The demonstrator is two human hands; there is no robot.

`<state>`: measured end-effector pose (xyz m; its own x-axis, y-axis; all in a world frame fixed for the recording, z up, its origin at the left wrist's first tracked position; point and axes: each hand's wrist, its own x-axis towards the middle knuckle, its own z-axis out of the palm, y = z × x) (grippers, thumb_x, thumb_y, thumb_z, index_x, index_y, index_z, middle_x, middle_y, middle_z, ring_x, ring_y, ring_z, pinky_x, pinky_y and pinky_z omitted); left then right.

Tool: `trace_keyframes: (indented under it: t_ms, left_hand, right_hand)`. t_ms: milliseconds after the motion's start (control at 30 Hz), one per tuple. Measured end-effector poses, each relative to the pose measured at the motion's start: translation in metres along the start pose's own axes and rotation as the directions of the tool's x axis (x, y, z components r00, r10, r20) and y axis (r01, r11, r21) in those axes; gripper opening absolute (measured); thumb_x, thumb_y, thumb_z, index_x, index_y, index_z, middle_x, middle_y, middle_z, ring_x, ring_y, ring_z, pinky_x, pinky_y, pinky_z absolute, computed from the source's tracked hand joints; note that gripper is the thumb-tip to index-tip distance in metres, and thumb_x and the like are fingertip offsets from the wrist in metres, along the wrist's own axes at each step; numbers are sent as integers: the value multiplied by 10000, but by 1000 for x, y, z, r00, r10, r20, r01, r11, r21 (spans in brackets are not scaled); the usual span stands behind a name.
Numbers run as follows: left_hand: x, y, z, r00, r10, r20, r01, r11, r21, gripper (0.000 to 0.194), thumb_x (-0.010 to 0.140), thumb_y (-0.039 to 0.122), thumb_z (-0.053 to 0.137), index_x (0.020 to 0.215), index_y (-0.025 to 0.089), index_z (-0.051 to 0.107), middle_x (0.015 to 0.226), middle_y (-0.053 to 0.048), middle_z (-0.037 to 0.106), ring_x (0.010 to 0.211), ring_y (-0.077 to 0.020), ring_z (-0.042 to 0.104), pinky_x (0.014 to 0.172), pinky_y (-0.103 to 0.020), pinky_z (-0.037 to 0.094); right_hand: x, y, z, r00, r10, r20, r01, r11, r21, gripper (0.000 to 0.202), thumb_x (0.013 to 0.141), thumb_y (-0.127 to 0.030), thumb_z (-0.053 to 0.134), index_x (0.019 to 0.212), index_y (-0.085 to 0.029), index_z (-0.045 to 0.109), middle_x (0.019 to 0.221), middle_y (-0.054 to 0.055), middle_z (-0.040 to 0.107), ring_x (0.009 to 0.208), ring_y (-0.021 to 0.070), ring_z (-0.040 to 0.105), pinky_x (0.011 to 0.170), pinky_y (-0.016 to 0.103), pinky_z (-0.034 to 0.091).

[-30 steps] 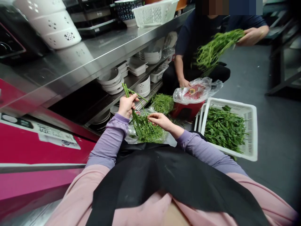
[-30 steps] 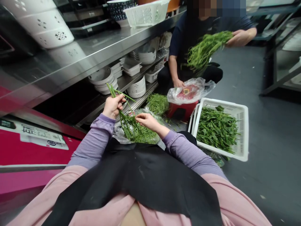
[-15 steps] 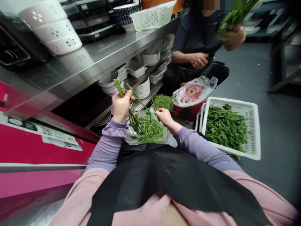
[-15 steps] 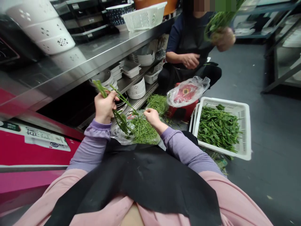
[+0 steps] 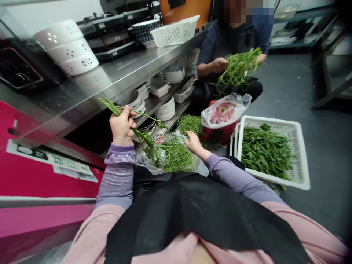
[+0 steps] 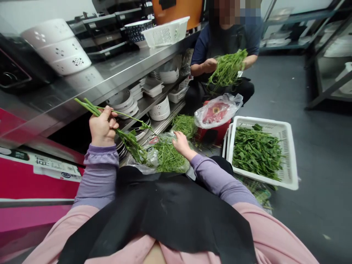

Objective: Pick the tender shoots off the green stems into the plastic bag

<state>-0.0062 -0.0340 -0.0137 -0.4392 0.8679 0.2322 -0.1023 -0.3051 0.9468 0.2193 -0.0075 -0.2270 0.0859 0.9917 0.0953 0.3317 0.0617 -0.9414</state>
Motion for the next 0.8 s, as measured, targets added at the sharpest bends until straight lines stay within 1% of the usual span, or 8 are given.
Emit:
trace_keyframes:
  t_ms: [100, 233, 333, 400, 467, 567, 633, 800]
  left_hand:
    - [-1, -2, 2, 1000, -12, 1, 12, 1000, -8, 219, 776, 268, 679, 676, 153, 521, 535, 29, 563, 292, -10, 307, 300, -157, 260]
    - [-2, -3, 5, 1000, -22, -7, 22, 1000, -9, 225, 775, 273, 683, 679, 157, 517, 541, 27, 566, 294, -10, 317, 304, -155, 262]
    - [-2, -4, 3, 999, -11, -30, 11, 1000, 2, 236, 759, 283, 697, 681, 157, 514, 542, 31, 563, 289, -9, 320, 306, -157, 261]
    - [-3, -6, 1, 999, 1, -35, -1, 1000, 13, 237, 754, 284, 698, 683, 156, 511, 536, 35, 558, 288, -11, 325, 307, -157, 262]
    - [-4, -6, -1, 999, 25, -38, -25, 1000, 17, 240, 754, 280, 696, 680, 158, 503, 529, 37, 554, 288, -17, 333, 304, -161, 263]
    - [-5, -4, -2, 993, 94, -73, -93, 996, 14, 236, 768, 274, 683, 676, 163, 496, 521, 39, 551, 287, -24, 340, 301, -168, 267]
    - [-5, 0, -3, 988, 127, -83, -127, 992, 16, 229, 779, 273, 675, 673, 163, 505, 518, 37, 548, 286, -26, 340, 299, -171, 269]
    - [-3, 5, -4, 991, 117, -63, -117, 993, 16, 243, 769, 278, 690, 659, 160, 508, 517, 33, 544, 284, -30, 343, 293, -172, 265]
  right_hand:
    - [-19, -32, 4, 968, -241, 70, 230, 963, 138, 267, 873, -323, 458, 964, -164, 651, 1066, 114, 664, 1053, 205, 591, 980, 363, 421]
    - [-38, -55, 12, 933, -176, 313, 15, 890, 455, 321, 811, -469, 545, 908, -174, 627, 834, 53, 667, 826, 167, 616, 846, 326, 471]
    - [-41, -56, 15, 931, -76, 357, -152, 808, 570, 314, 770, -488, 553, 841, -184, 583, 650, -6, 547, 587, 115, 507, 636, 273, 460]
    - [-41, -51, 15, 945, -23, 326, -163, 832, 531, 262, 775, -451, 525, 787, -191, 557, 571, -34, 447, 493, 98, 399, 529, 248, 392]
    - [-40, -44, 15, 968, -44, 248, -47, 935, 352, 181, 761, -368, 531, 731, -190, 551, 553, -31, 436, 495, 104, 387, 524, 247, 366]
    - [-37, -26, 17, 964, -195, 183, 204, 978, -34, 114, 756, -260, 524, 704, -180, 587, 641, 20, 562, 612, 144, 500, 645, 279, 414]
    - [-32, -14, 17, 949, -202, 242, 243, 958, -151, 157, 787, -218, 486, 765, -171, 635, 744, 56, 641, 701, 172, 563, 728, 309, 440]
    - [-16, -10, 13, 938, -109, 329, 75, 990, 116, 270, 845, -296, 509, 1041, -185, 658, 1106, 84, 669, 1016, 182, 605, 903, 325, 454]
